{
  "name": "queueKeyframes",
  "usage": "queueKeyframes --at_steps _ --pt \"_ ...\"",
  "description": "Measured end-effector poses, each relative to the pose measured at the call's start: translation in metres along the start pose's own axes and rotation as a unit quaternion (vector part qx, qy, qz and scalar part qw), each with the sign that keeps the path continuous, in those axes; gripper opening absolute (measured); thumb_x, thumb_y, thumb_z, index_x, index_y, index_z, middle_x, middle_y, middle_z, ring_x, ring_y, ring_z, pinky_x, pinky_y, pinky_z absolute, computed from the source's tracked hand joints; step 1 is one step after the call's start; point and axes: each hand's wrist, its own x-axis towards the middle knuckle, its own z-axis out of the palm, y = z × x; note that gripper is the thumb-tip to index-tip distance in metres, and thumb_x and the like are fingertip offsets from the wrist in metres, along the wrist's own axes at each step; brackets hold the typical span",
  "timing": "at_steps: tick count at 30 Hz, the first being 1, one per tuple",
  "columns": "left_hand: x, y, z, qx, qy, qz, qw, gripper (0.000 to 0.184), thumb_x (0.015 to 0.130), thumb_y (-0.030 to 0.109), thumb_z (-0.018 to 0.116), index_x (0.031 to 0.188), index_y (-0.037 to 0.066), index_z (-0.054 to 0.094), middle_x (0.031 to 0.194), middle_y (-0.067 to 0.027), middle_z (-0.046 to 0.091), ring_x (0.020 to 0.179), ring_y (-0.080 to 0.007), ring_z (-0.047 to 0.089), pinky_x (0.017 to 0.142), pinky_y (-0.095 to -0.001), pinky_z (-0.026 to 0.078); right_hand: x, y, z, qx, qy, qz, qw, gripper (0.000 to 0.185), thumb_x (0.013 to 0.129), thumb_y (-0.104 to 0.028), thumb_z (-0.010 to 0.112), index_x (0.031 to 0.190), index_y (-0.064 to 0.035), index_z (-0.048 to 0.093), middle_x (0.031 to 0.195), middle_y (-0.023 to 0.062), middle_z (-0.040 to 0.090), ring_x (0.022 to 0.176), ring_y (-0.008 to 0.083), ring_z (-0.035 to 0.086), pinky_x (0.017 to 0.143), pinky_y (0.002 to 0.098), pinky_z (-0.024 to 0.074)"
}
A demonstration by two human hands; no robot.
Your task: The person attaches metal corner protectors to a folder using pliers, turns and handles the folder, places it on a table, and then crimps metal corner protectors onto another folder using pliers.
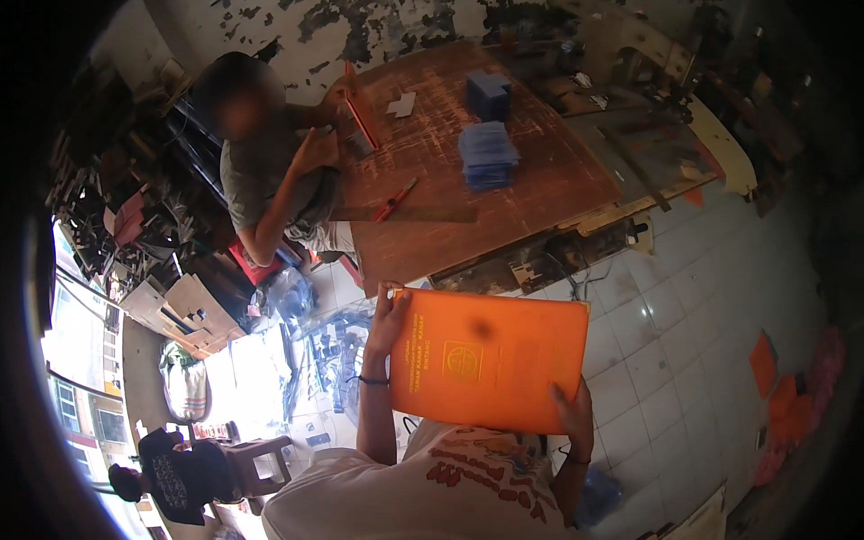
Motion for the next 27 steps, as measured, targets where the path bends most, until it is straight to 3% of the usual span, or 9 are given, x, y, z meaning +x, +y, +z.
queueKeyframes --at_steps 9,18,21,24,27 --pt "-0.002 -0.003 0.005 0.002 0.011 -0.037 0.999 0.017 0.098 0.017 0.054 0.108 0.014 0.041 0.077 0.0025 0.052 0.065 -0.0021 0.045 0.052 -0.0194 0.037 0.006 -0.003 -0.003 -0.011 0.002 0.022 1.000 0.041 0.091 -0.020 0.063 0.123 0.0026 0.050 0.112 0.0092 0.061 0.102 0.0167 0.057 0.089 0.0319 0.0456" --pt "0.004 0.013 0.029 -0.017 -0.043 -0.054 0.997 0.023 0.098 0.020 0.055 0.114 0.014 0.039 0.085 -0.0017 0.058 0.073 -0.0042 0.053 0.060 -0.0213 0.045 -0.004 -0.004 -0.012 0.003 0.048 0.048 0.998 0.041 0.092 -0.016 0.059 0.126 0.0041 0.048 0.119 0.0110 0.059 0.108 0.0187 0.056 0.094 0.0323 0.0434" --pt "0.005 0.010 0.036 -0.010 -0.007 -0.059 0.998 0.032 0.097 0.024 0.056 0.123 0.010 0.042 0.092 -0.0040 0.062 0.078 -0.0062 0.056 0.066 -0.0229 0.048 -0.006 -0.005 -0.011 0.027 0.063 0.032 0.997 0.040 0.093 -0.016 0.057 0.127 0.0040 0.048 0.119 0.0101 0.059 0.108 0.0186 0.056 0.093 0.0318 0.0435" --pt "0.003 0.010 0.041 -0.078 -0.049 -0.103 0.990 0.041 0.097 0.029 0.056 0.127 0.003 0.047 0.099 -0.0051 0.064 0.084 -0.0088 0.059 0.072 -0.0237 0.049 -0.008 0.005 -0.018 0.033 0.089 0.001 0.995 0.038 0.094 -0.014 0.055 0.126 0.0042 0.048 0.119 0.0107 0.058 0.108 0.0190 0.056 0.093 0.0324 0.0435" --pt "0.003 0.003 0.041 0.008 -0.114 -0.158 0.981 0.043 0.098 0.033 0.053 0.122 -0.002 0.053 0.099 -0.0041 0.066 0.090 -0.0100 0.060 0.076 -0.0224 0.048 -0.006 0.008 -0.030 -0.004 0.105 -0.013 0.994 0.037 0.094 -0.015 0.054 0.125 0.0044 0.049 0.117 0.0111 0.059 0.107 0.0189 0.056 0.092 0.0326 0.0436"
